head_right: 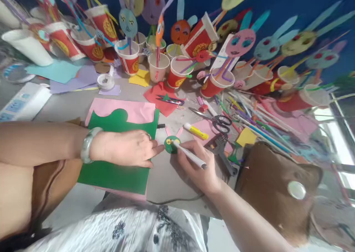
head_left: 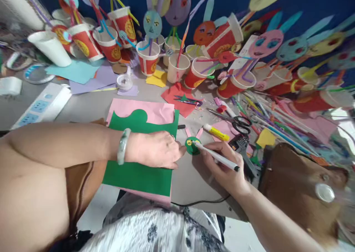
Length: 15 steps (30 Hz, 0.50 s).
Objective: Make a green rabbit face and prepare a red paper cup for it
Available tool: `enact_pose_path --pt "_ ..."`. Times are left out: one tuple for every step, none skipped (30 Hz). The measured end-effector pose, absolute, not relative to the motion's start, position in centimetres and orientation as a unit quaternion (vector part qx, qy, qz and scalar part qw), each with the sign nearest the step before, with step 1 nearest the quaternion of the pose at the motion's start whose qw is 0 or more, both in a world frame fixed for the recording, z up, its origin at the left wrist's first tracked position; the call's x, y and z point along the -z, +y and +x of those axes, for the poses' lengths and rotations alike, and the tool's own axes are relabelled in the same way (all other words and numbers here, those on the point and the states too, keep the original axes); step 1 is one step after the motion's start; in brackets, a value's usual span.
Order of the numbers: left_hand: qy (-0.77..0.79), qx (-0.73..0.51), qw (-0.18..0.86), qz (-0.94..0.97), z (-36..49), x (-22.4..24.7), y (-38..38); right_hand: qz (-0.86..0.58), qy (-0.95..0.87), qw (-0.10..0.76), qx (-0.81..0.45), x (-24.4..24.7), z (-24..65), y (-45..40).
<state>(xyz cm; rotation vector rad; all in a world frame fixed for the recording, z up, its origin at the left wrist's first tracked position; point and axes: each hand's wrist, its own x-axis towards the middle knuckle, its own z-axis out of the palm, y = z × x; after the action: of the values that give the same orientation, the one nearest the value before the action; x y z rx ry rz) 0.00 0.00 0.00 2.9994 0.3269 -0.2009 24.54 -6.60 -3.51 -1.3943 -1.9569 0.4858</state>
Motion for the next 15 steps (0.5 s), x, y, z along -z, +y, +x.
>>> enact_pose_path --pt "0.108 0.067 0.058 0.990 0.05 -0.11 0.08 -0.534 -0.753 0.337 -0.186 3.47 24.52 -6.60" --pt "0.109 0.067 0.057 0.990 0.10 -0.22 0.15 -0.533 -0.753 0.337 -0.185 3.43 24.51 -6.60" --pt "0.109 0.067 0.056 0.990 0.14 -0.31 0.20 -0.534 -0.754 0.337 -0.184 3.42 24.50 -6.60" --pt "0.109 0.067 0.055 0.990 0.17 -0.39 0.23 -0.535 -0.754 0.336 -0.181 3.41 24.49 -6.60" --pt "0.109 0.067 0.054 0.990 0.19 -0.44 0.25 -0.538 -0.753 0.336 -0.176 3.41 24.48 -6.60" --pt "0.109 0.067 0.055 0.990 0.20 -0.47 0.25 -0.541 -0.752 0.336 -0.171 3.41 24.48 -6.61" --pt "0.109 0.065 0.055 0.990 0.20 -0.48 0.25 -0.545 -0.750 0.336 -0.167 3.41 24.47 -6.61" --pt "0.109 0.062 0.055 0.991 0.19 -0.48 0.24 -0.548 -0.748 0.336 -0.163 3.39 24.45 -6.61" --pt "0.110 0.058 0.055 0.991 0.18 -0.46 0.23 -0.550 -0.747 0.337 -0.162 3.35 24.43 -6.62" --pt "0.111 0.056 0.054 0.991 0.15 -0.44 0.22 -0.551 -0.746 0.337 -0.162 3.30 24.40 -6.62" --pt "0.110 0.054 0.053 0.991 0.13 -0.42 0.22 -0.552 -0.746 0.336 -0.163 3.24 24.37 -6.62" --pt "0.110 0.055 0.052 0.991 0.11 -0.40 0.23 -0.552 -0.746 0.335 -0.164 3.17 24.35 -6.62" --pt "0.110 0.056 0.052 0.991 0.09 -0.38 0.23 -0.551 -0.747 0.334 -0.166 3.12 24.33 -6.63" --pt "0.109 0.056 0.052 0.991 0.07 -0.37 0.24 -0.550 -0.748 0.332 -0.168 3.09 24.32 -6.63" --pt "0.108 0.054 0.054 0.991 0.06 -0.36 0.25 -0.550 -0.748 0.331 -0.169 3.09 24.32 -6.64"
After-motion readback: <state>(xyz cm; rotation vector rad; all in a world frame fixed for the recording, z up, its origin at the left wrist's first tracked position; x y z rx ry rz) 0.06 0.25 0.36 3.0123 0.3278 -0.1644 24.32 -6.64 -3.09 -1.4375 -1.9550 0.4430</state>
